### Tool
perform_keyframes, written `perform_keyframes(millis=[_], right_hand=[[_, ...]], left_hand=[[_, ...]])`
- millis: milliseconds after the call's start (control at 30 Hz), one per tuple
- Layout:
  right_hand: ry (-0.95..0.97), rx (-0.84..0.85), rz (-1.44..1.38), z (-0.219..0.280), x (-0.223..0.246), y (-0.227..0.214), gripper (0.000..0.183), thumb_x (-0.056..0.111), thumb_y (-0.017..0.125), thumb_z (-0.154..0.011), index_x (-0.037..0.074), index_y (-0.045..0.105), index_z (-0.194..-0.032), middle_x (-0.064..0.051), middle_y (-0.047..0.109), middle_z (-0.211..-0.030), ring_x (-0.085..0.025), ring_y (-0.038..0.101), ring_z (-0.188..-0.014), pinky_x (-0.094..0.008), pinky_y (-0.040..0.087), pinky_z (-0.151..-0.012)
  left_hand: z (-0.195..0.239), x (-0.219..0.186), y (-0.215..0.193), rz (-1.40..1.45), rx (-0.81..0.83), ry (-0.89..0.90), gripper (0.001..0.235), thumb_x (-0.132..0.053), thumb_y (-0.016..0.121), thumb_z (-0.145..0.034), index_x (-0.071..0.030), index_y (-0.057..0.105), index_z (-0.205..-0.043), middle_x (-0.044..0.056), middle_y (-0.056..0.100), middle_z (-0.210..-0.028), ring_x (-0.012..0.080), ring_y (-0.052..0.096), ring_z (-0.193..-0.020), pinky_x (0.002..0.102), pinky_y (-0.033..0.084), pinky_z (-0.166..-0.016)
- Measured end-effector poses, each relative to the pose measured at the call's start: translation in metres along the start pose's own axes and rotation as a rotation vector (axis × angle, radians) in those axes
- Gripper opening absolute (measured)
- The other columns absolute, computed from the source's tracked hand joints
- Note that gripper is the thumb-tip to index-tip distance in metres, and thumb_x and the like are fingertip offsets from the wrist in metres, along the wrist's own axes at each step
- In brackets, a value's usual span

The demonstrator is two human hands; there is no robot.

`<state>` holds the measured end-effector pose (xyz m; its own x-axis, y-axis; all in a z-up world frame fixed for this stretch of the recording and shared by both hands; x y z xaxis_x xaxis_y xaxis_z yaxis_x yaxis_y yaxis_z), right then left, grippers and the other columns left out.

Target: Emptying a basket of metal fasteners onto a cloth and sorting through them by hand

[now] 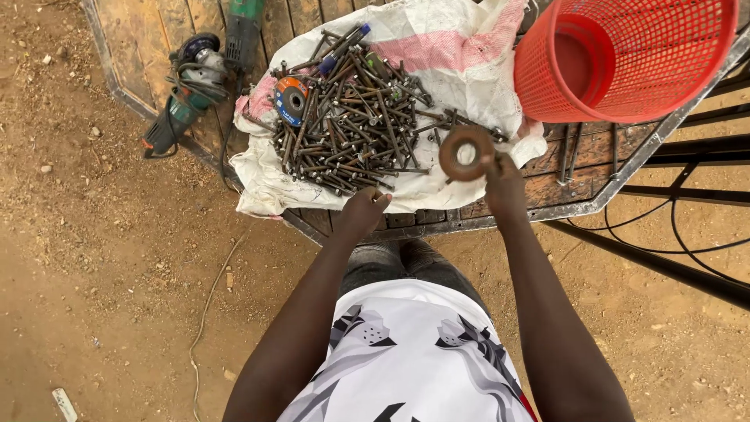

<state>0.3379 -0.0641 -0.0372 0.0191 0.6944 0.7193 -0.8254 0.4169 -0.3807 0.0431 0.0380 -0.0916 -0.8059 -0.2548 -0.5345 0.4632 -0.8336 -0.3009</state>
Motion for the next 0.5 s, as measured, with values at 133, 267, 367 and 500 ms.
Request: perform_keyframes(millis=[133, 267, 367, 500], right_hand=[[0.028, -0.234, -0.328, -0.004, -0.011, -0.024, 0.034, 0.034, 0.048, -0.113, 0.007, 0.044, -0.133, 0.004, 0.045, -0.074, -0.005, 0.046, -0.058, -0.018, 0.041, -0.046], [-0.082, 0.055, 0.11, -0.003, 0.015, 0.032, 0.033, 0.035, 0.057, -0.111, 0.004, 0.064, -0.119, -0.018, 0.064, -0.101, -0.033, 0.06, -0.1, -0.047, 0.047, -0.088], [-0.115, 0.263, 0.339, -0.002, 0.005, 0.094, 0.039, 0.041, 0.06, -0.106, 0.006, 0.071, -0.12, -0.022, 0.071, -0.102, -0.042, 0.067, -0.105, -0.054, 0.05, -0.093], [-0.09, 0.411, 0.419, 0.023, 0.029, 0.15, 0.07, 0.068, 0.046, -0.104, 0.006, 0.07, -0.127, -0.021, 0.071, -0.12, -0.044, 0.065, -0.116, -0.057, 0.047, -0.102]], left_hand=[[0.002, 0.004, -0.004, -0.009, -0.027, -0.018, 0.038, -0.043, 0.052, -0.113, -0.012, 0.07, -0.123, 0.01, 0.07, -0.083, 0.026, 0.071, -0.081, 0.046, 0.055, -0.077], [-0.01, 0.022, 0.0, 0.042, -0.021, -0.01, 0.038, -0.041, 0.048, -0.115, -0.01, 0.069, -0.123, 0.01, 0.069, -0.082, 0.0242, 0.069, -0.08, 0.046, 0.055, -0.077], [-0.017, 0.049, 0.006, 0.037, -0.047, -0.034, 0.038, -0.043, 0.05, -0.114, -0.012, 0.07, -0.122, 0.01, 0.07, -0.085, 0.0258, 0.071, -0.084, 0.046, 0.055, -0.079], [-0.027, 0.081, 0.011, 0.077, -0.086, -0.049, 0.037, -0.042, 0.053, -0.114, -0.01, 0.071, -0.119, 0.01, 0.071, -0.085, 0.0258, 0.071, -0.087, 0.045, 0.054, -0.08]])
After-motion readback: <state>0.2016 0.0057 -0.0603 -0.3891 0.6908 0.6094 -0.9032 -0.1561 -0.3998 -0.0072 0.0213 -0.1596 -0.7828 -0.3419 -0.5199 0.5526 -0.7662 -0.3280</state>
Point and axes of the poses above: each hand's wrist, its own z-axis away from the middle knuckle, its own y-axis out of the palm, x = y × z, the point moved 10 cm from there along -z, towards the middle knuckle
